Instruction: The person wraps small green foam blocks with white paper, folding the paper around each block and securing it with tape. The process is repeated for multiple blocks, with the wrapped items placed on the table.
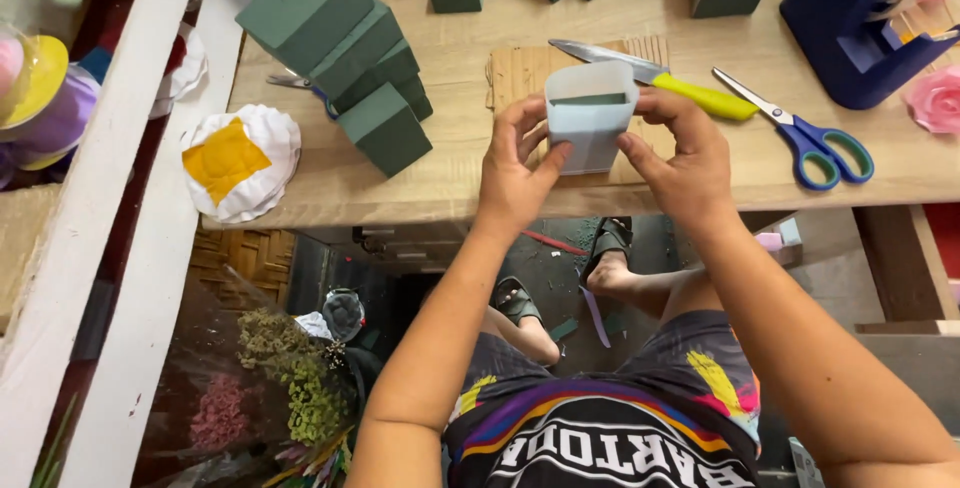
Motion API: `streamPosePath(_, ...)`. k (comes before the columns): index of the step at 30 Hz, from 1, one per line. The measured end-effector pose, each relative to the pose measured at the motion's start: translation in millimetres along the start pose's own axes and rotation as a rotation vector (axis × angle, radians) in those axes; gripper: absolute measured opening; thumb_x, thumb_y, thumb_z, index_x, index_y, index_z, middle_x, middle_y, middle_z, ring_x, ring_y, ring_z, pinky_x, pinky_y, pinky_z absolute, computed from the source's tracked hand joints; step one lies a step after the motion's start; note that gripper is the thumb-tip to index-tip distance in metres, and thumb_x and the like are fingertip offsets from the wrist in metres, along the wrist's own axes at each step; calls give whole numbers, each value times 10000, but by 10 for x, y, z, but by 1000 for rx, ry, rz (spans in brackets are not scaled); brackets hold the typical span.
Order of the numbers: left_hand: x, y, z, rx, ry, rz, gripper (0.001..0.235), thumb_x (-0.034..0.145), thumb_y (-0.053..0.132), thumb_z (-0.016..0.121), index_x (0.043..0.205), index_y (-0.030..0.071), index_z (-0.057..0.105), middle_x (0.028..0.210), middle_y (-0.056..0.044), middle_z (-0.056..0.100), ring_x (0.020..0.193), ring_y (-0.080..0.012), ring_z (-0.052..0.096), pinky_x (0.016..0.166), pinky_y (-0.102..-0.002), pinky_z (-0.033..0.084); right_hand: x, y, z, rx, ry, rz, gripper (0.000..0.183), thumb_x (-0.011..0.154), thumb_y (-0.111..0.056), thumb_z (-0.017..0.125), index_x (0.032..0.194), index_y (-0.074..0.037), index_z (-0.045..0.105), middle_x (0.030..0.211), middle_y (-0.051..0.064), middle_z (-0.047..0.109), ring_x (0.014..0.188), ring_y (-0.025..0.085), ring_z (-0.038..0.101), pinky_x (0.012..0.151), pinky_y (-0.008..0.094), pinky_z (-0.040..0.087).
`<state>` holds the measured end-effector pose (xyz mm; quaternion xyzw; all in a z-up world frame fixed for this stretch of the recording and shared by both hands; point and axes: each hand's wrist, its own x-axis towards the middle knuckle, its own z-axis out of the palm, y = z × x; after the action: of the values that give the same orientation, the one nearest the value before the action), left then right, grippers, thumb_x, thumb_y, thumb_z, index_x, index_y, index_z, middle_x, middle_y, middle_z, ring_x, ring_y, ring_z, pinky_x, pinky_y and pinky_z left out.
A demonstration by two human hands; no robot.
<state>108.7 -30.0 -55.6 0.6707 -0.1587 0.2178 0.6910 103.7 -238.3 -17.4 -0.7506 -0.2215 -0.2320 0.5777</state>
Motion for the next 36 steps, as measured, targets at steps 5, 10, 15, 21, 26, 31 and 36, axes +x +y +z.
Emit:
streamPosePath(5, 20, 116, -47, 163, -21, 172, 499, 903, 54, 806, 1332, 94, 554, 1400, -86, 527, 1214, -293, 657, 999, -402, 614, 107, -20, 27, -197, -47, -184, 382, 900, -78, 877, 1253, -97, 732, 1280, 104, 688, 1196, 301, 668, 1045, 422, 512)
streamPosePath(10, 42, 141, -111, 319, -68, 253, 433, 915, 91, 789, 1311, 153, 626, 1389, -65, 497, 1217, -285, 653, 997, -383, 629, 260, -13, -71, -437, -141, -361, 340, 872, -182, 889, 1189, -188, 766, 1245, 42, 690, 1154, 286, 648, 1011, 426, 489)
streamPosePath(15, 145, 192, -166, 489, -116, 409, 423, 909, 123, 787, 1306, 169, 646, 1355, -74, 495, 1213, -306, 651, 1021, -423, 603, 435, -92, -126, -578, -208, -566, 214, 890, -220, 867, 1075, -182, 767, 1176, 11, 717, 1130, 286, 637, 950, 414, 461)
streamPosePath(21, 240, 150, -208, 620, -155, 535, 375, 908, 220, 781, 1274, 234, 701, 1261, -2, 639, 1202, -254, 646, 1050, -409, 544, 518, -180, -148, -672, -281, -615, 222, 887, -258, 846, 1046, -157, 728, 1116, -4, 731, 1172, 243, 644, 976, 399, 435)
streamPosePath(26, 309, 252, -226, 557, -211, 521, 237, 951, 267, 729, 1186, 235, 736, 1165, 14, 690, 1088, -248, 703, 965, -397, 576, 515, -174, -178, -660, -308, -589, 210, 904, -255, 830, 1071, -174, 732, 1136, -21, 732, 1182, 230, 646, 993, 399, 431)
streamPosePath(31, 380, 359, -247, 538, -236, 515, 186, 947, 246, 730, 1131, 238, 755, 1128, 9, 706, 1039, -255, 720, 913, -396, 598, 514, -129, -173, -575, -317, -520, 273, 909, -252, 837, 1157, -184, 747, 1095, 20, 721, 1150, 264, 655, 997, 430, 427)
streamPosePath(36, 391, 434, -271, 520, -266, 448, 208, 955, 287, 726, 1158, 247, 751, 1115, 13, 719, 1031, -259, 729, 911, -406, 602, 503, -18, -163, -507, -343, -415, 176, 907, -244, 845, 1061, -227, 763, 1072, -20, 683, 1105, 256, 629, 984, 426, 401)
